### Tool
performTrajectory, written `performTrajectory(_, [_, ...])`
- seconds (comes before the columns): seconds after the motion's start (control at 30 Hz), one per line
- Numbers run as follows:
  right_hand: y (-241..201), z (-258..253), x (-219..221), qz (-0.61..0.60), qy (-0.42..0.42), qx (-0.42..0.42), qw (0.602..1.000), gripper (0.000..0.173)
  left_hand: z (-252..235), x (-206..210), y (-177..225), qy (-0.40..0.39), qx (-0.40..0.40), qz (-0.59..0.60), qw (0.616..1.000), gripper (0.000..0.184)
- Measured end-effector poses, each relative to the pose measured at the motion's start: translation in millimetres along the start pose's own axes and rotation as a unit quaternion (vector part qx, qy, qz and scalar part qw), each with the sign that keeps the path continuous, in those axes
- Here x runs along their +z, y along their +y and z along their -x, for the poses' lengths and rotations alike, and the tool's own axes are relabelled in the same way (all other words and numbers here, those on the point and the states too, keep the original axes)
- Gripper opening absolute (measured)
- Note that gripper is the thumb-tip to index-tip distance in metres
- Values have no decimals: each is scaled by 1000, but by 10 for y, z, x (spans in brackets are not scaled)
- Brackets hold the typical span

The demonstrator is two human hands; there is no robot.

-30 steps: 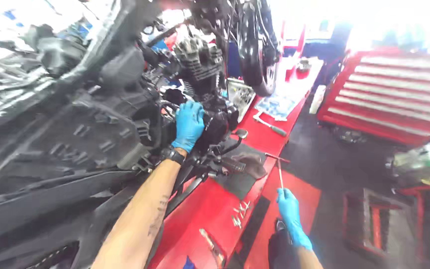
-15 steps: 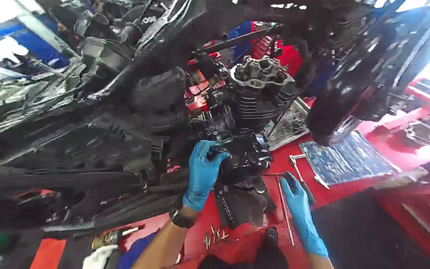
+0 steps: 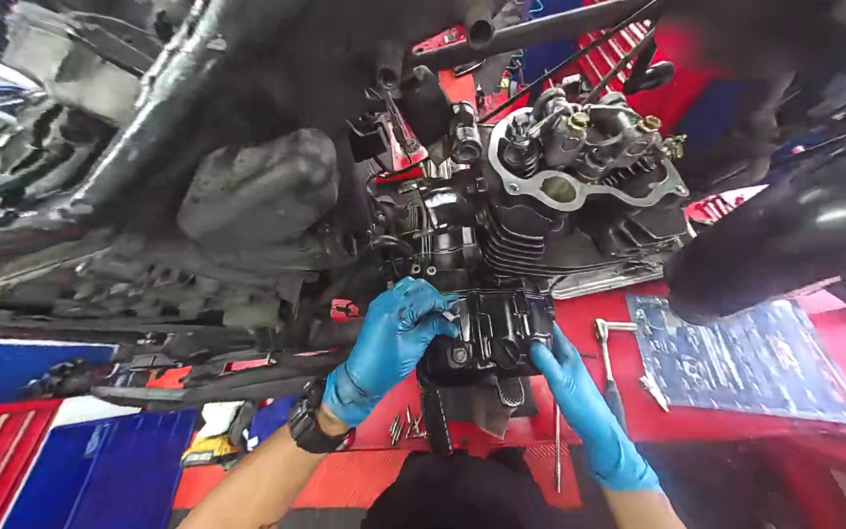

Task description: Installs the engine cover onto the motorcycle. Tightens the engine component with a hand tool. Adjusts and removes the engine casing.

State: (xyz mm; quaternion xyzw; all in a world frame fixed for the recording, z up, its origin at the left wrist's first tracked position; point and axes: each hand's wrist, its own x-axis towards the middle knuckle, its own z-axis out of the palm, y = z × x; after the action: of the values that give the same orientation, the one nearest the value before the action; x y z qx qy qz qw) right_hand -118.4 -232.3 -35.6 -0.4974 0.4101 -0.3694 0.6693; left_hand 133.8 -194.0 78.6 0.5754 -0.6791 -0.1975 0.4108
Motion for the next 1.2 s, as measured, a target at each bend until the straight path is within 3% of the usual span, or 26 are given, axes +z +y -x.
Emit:
performTrajectory(0.3, [3, -15, -2, 2, -5, -12, 1000, 86, -392, -75, 18, -163, 84, -55, 981, 13])
performTrajectory(0.4, [18, -21, 4, -1, -4, -16, 1000, 89, -426, -97, 23, -181, 93, -64, 977, 15])
performTrajectory(0.6, [10, -10, -24, -1, -9, 1, 1000, 93, -271, -121, 66, -131, 69, -109, 983, 18])
performTrajectory(0.77, [9, 1, -9, 7, 6, 8, 1000, 84, 186, -222, 79, -24, 32, -145, 989, 25])
performTrajectory(0.9, [-7, 1, -32, 7, -3, 15, 1000, 88, 743, -102, 125, 125, -32, -110, 985, 34])
performTrajectory(1.0, [-35, -1, -31, -19, -5, 42, 999, 77, 1230, 160, 244, 204, -135, -30, 969, 24])
performTrajectory(1.07, [-87, 8, -27, -8, 4, 62, 998, 69, 1470, 330, 287, 172, -281, 56, 943, 35])
performTrajectory(1.13, [-174, 65, -24, 76, 45, 57, 994, 65, 1566, 432, 196, 105, -422, 180, 882, 51])
performTrajectory(1.2, [-270, 157, -66, 233, 95, -21, 968, 80, 1576, 558, -11, 130, -447, 282, 839, 53])
